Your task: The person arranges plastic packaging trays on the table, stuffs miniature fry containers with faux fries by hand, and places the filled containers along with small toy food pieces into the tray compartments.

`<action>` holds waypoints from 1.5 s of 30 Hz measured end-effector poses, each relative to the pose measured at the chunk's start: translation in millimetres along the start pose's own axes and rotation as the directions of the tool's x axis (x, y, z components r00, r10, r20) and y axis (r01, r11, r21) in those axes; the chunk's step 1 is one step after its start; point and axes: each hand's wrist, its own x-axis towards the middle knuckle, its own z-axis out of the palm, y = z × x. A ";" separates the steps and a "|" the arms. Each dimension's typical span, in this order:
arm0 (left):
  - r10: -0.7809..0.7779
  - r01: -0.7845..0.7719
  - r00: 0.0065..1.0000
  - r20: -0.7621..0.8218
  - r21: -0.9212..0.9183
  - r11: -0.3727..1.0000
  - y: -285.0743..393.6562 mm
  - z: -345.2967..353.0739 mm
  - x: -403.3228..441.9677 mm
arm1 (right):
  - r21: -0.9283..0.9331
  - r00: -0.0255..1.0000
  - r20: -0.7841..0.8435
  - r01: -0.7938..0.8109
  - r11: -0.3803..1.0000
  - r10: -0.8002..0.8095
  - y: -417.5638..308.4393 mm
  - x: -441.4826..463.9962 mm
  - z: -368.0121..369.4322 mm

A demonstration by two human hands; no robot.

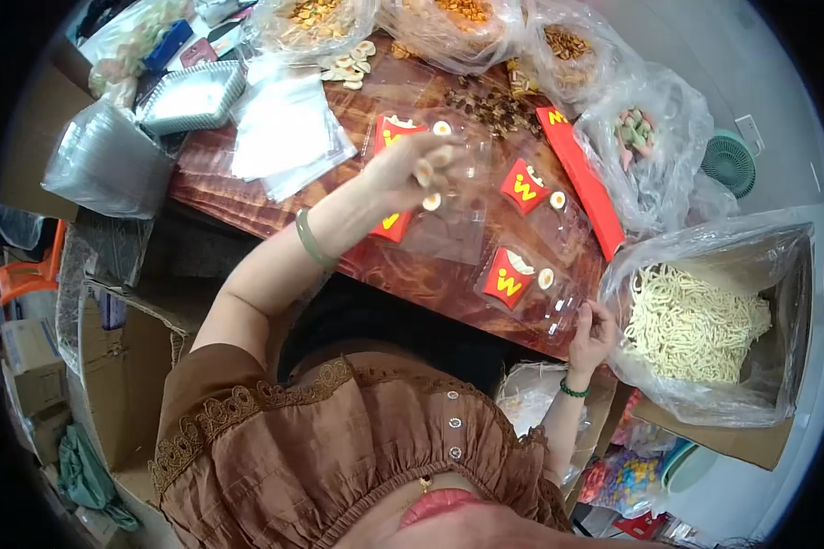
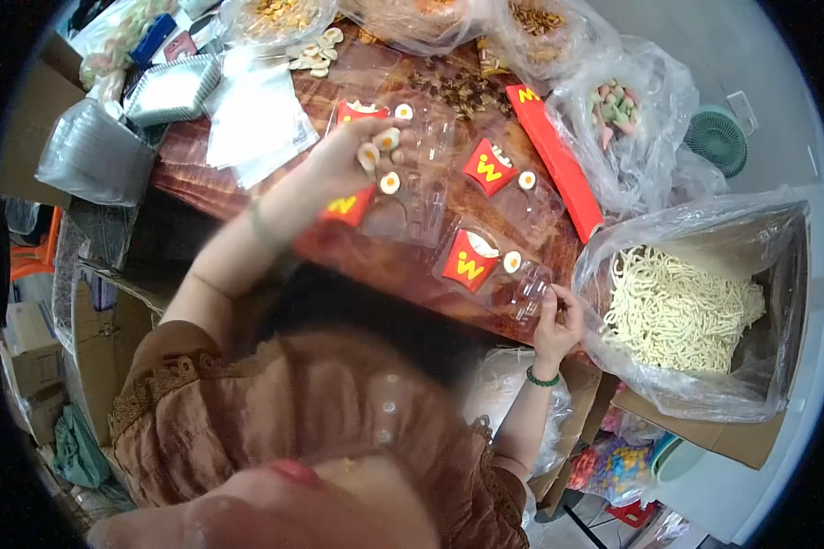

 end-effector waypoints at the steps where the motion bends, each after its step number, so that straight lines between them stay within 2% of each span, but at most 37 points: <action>1: 0.127 -0.122 0.988 -0.091 0.055 0.991 16.6 6.1 7.2 | 0.028 0.999 -0.026 0.042 0.999 -0.041 -5.6 -2.1 3.2; 2: 0.252 -0.234 0.951 -0.177 0.119 0.965 32.0 10.1 14.2 | 0.029 0.999 -0.021 0.042 0.999 -0.042 -5.8 -3.7 3.2; 4: 0.350 -0.309 0.919 -0.183 0.216 0.926 63.4 -8.7 35.3 | 0.095 0.999 0.015 0.038 0.995 -0.039 -6.2 -3.8 6.1; 5: 0.471 -0.348 0.846 -0.251 0.409 0.844 76.5 -11.8 45.1 | 0.099 1.000 0.017 0.018 0.995 -0.020 -9.4 -3.9 10.0; 7: 0.590 -0.377 0.768 -0.249 0.570 0.730 97.4 -44.0 84.4 | -0.009 0.992 0.065 0.107 0.994 -0.106 4.3 0.0 11.9; 8: 0.666 -0.299 0.728 -0.160 0.800 0.519 103.3 -52.9 95.6 | 0.054 0.993 0.083 0.080 0.995 -0.085 -4.3 3.9 18.6; 10: 0.732 -0.144 0.679 0.053 0.988 0.062 108.5 -58.4 94.6 | 0.099 0.991 0.126 0.021 0.995 -0.034 -16.2 12.1 27.6; 11: 0.686 -0.060 0.722 0.095 0.995 -0.075 115.6 -55.9 90.2 | 0.094 0.990 0.139 0.016 0.995 -0.029 -22.8 17.0 30.9; 13: 0.737 -0.245 0.612 0.287 0.955 -0.169 137.0 -43.9 75.4 | 0.084 0.990 0.123 0.059 0.995 -0.069 -22.6 25.8 32.5; 16: 0.900 -0.107 0.398 0.178 0.983 -0.147 207.0 -54.0 77.0 | 0.105 0.992 0.123 0.025 0.994 -0.037 -34.6 33.9 36.0; 17: 0.922 0.020 0.339 0.189 0.978 -0.208 232.2 -71.6 83.7 | 0.125 0.993 0.115 0.003 0.992 -0.018 -37.3 37.9 37.7; 18: 0.937 0.148 0.279 0.210 0.955 -0.259 255.8 -89.6 93.5 | 0.140 0.987 0.145 0.045 0.989 -0.065 -40.8 42.9 40.4; 19: 0.940 0.144 0.268 0.212 0.956 -0.257 272.9 -99.4 101.7 | 0.142 0.986 0.145 0.057 0.988 -0.078 -40.9 45.8 41.8; 20: 0.894 0.436 0.447 0.027 0.866 -0.245 288.0 -107.4 109.8 | 0.131 0.977 0.190 0.072 0.989 -0.096 -40.8 48.1 42.1; 21: 0.814 0.675 0.544 -0.205 0.683 -0.279 303.1 -119.1 122.6 | 0.118 0.966 0.233 0.087 0.989 -0.113 -40.8 50.1 41.1; 22: 0.878 0.731 0.451 -0.162 0.632 -0.259 298.0 -125.5 139.1 | 0.089 0.957 0.256 0.120 0.989 -0.139 -40.0 53.1 42.1; 23: 0.905 0.739 0.391 -0.168 0.644 -0.200 293.1 -131.0 155.8 | 0.084 0.956 0.253 0.132 0.988 -0.149 -38.6 55.4 42.5; 24: 0.926 0.744 0.333 -0.177 0.653 -0.142 274.4 -105.0 150.2 | 0.090 0.960 0.249 0.105 0.990 -0.125 -42.3 54.7 45.6; 25: 0.895 0.746 0.402 -0.196 0.636 -0.196 275.3 -104.7 153.0 | 0.097 0.964 0.248 0.076 0.992 -0.098 -45.0 54.1 47.0; 27: 0.861 0.578 0.480 -0.165 0.799 -0.169 271.2 -111.7 153.5 | 0.097 0.966 0.234 0.087 0.991 -0.108 -41.4 57.0 53.6; 28: 0.881 0.480 0.473 -0.012 0.842 -0.246 271.1 -121.6 148.8 | 0.085 0.967 0.230 0.096 0.992 -0.114 -39.5 57.9 57.2; 30: 0.869 0.508 0.494 -0.026 0.820 -0.264 279.5 -123.4 144.4 | 0.066 0.966 0.232 0.099 0.993 -0.112 -41.4 60.3 63.1; 32: 0.855 0.534 0.517 -0.048 0.798 -0.278 277.2 -127.6 142.0 | 0.059 0.937 0.314 0.143 0.988 -0.155 -46.6 68.3 68.5; 36: 0.844 0.456 0.536 0.019 0.835 -0.308 286.9 -137.3 153.8 | 0.045 0.946 0.275 0.163 0.986 -0.169 -49.4 72.1 68.6; 38: 0.867 0.429 0.470 0.164 0.816 -0.387 289.5 -153.8 164.3 | 0.103 0.947 0.299 0.088 0.991 -0.115 -55.5 69.4 68.6; 42: 0.839 0.440 0.538 0.078 0.823 -0.358 306.6 -159.9 166.4 | 0.038 0.957 0.253 0.138 0.990 -0.143 -62.2 63.2 69.5; 43: 0.852 0.485 0.520 -0.059 0.842 -0.238 310.7 -150.8 162.8 | 0.041 0.954 0.274 0.115 0.993 -0.122 -65.8 62.0 66.1; 44: 0.848 0.478 0.527 -0.056 0.844 -0.242 317.3 -166.0 175.0 | 0.045 0.951 0.293 0.088 0.995 -0.097 -68.7 59.2 63.7; 45: 0.912 0.208 0.393 -0.120 0.977 0.039 319.5 -163.1 169.9 | -0.002 0.956 0.260 0.144 0.990 -0.138 -71.2 57.6 63.9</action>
